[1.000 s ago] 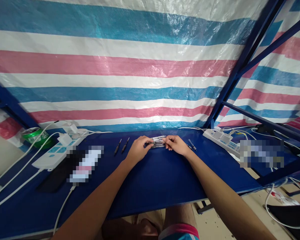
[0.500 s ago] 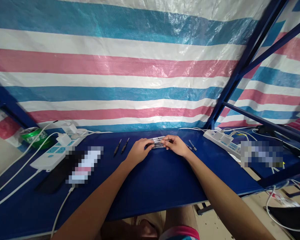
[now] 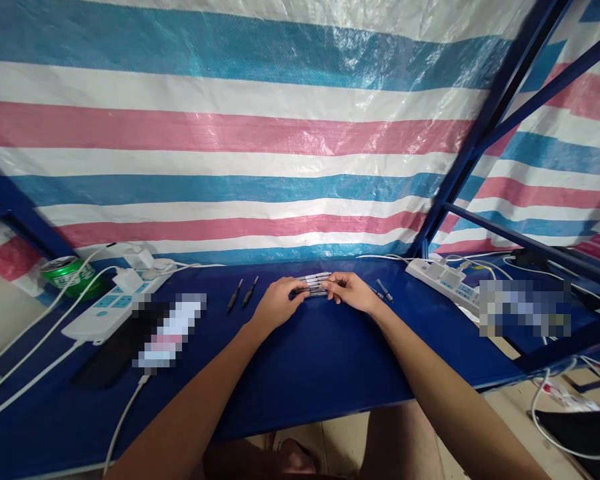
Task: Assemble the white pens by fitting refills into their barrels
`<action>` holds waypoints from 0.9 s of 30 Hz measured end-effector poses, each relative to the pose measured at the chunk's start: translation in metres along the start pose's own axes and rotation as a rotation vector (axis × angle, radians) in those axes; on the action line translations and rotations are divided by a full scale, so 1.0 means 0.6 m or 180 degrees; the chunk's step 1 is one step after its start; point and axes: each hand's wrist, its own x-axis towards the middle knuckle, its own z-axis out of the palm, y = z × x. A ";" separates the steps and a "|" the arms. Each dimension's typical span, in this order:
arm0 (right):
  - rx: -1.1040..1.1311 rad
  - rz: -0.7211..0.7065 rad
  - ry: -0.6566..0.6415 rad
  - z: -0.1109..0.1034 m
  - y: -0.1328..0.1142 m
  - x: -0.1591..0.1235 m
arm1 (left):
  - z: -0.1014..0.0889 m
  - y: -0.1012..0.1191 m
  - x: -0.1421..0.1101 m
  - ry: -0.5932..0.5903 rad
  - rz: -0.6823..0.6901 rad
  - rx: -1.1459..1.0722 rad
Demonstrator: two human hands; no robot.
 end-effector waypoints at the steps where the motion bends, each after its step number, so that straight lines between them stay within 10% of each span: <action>1: -0.0054 -0.0039 -0.0014 -0.002 0.001 -0.001 | 0.000 0.001 0.000 -0.0031 -0.0002 0.0025; 9: -0.1109 -0.0579 -0.0028 -0.018 0.012 -0.010 | 0.000 0.002 -0.002 -0.0322 0.0128 0.0349; 27: -0.1904 -0.0269 0.0625 -0.050 0.012 -0.016 | -0.013 0.001 0.000 -0.0047 -0.0118 0.0498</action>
